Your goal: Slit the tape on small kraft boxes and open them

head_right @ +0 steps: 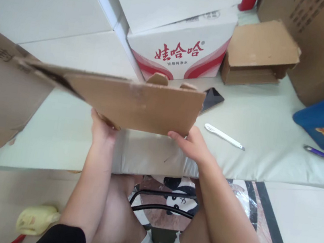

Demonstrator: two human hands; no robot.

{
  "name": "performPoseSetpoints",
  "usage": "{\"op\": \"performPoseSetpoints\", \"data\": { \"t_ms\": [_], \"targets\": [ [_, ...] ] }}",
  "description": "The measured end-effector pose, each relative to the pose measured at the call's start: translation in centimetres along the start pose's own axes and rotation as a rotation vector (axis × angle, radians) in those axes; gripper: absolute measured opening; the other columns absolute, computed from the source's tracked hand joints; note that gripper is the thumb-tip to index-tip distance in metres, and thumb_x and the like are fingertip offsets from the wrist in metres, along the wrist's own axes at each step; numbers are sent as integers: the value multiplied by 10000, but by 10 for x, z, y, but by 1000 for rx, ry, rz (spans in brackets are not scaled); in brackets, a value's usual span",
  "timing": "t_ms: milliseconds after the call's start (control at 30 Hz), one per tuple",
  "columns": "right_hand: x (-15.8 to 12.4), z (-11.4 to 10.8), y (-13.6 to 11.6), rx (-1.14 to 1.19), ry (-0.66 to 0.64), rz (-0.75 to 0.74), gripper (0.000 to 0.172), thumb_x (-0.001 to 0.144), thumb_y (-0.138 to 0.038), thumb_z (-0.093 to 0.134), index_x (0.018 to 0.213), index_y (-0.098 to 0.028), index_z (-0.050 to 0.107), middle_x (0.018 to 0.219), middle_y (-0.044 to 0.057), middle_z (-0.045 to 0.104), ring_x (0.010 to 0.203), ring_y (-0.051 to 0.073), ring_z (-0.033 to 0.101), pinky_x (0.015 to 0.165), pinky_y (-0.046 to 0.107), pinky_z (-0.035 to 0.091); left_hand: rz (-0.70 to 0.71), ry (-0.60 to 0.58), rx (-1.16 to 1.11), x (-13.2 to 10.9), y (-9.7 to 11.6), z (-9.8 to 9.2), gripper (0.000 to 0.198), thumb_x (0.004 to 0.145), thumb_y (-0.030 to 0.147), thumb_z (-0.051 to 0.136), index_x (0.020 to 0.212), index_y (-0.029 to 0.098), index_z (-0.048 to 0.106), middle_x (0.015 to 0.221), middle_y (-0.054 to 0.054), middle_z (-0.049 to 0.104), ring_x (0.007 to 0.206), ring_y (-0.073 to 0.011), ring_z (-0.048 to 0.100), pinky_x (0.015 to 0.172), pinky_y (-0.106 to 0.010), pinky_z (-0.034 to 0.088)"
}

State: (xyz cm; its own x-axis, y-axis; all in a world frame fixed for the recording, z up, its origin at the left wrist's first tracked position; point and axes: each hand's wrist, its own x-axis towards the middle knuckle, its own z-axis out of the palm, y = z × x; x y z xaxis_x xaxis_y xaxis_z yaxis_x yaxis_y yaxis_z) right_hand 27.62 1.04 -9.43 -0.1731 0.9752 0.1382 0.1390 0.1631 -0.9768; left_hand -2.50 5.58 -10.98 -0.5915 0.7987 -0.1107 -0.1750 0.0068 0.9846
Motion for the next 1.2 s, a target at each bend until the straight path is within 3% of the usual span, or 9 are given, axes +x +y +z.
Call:
{"op": "performPoseSetpoints", "data": {
  "t_ms": [67,133,233,367,567,700,933,1067,1200],
  "targets": [
    [-1,-3,0,83,61,53,470,808,-661,712,1003,-236,761,1075,75,793,1046,319,735,933,468,593,4,183,45,2,0,0,569,796,757,654,1039,254,545,1008,-25,655,997,-205,683,783,-321,559],
    [-3,-9,0,169,105,131,522,767,-682,748,1048,-242,756,1120,81,792,1100,324,732,952,466,598,59,221,79,1,3,0,561,710,644,814,1012,253,546,1021,-13,662,1017,-185,678,850,-299,552],
    [-5,-22,0,276,50,254,566,710,-664,811,1082,-243,748,1138,87,792,1152,329,723,980,465,600,51,-17,77,-3,10,-5,590,587,602,909,950,229,630,1019,-57,728,1041,-234,706,904,-337,581],
    [-6,-41,-5,357,-21,331,532,689,-618,837,1033,-223,741,1118,106,794,1115,349,737,957,491,613,-152,-368,110,-11,23,-18,652,419,556,989,883,186,717,859,-96,786,935,-335,768,837,-440,645],
    [-4,-43,-21,708,-65,178,787,593,-866,696,1159,-319,694,1299,76,731,1201,358,696,979,538,589,-2,-304,-123,-23,31,-7,680,542,633,931,1017,190,731,1063,-93,799,1185,-283,713,975,-360,609],
    [-2,-24,-24,686,-266,107,730,705,-626,816,1328,-357,547,1406,66,654,1288,265,650,1121,474,503,-20,-265,-307,-46,24,26,689,582,604,929,1123,234,714,1249,-60,764,1323,-243,629,1016,-325,576],
    [4,0,-19,507,118,83,661,729,-539,810,1210,-270,445,1303,98,605,1202,243,637,1039,437,549,-232,-371,-453,-114,14,101,525,644,409,957,1070,195,738,1178,-67,796,1123,-216,735,931,-291,591],
    [5,-26,-17,525,327,12,563,824,-496,734,1270,-267,478,1282,98,676,1192,266,667,1069,472,543,-251,-511,-411,-140,16,138,522,633,348,965,1087,224,737,1120,-57,808,1060,-221,757,907,-302,610],
    [-1,-68,-10,567,528,-94,524,842,-408,738,1303,-277,528,1315,81,694,1221,272,670,1112,494,522,-175,-550,-339,-122,36,148,538,560,366,988,1021,246,738,990,-21,815,919,-194,772,790,-264,644]
  ]
}}
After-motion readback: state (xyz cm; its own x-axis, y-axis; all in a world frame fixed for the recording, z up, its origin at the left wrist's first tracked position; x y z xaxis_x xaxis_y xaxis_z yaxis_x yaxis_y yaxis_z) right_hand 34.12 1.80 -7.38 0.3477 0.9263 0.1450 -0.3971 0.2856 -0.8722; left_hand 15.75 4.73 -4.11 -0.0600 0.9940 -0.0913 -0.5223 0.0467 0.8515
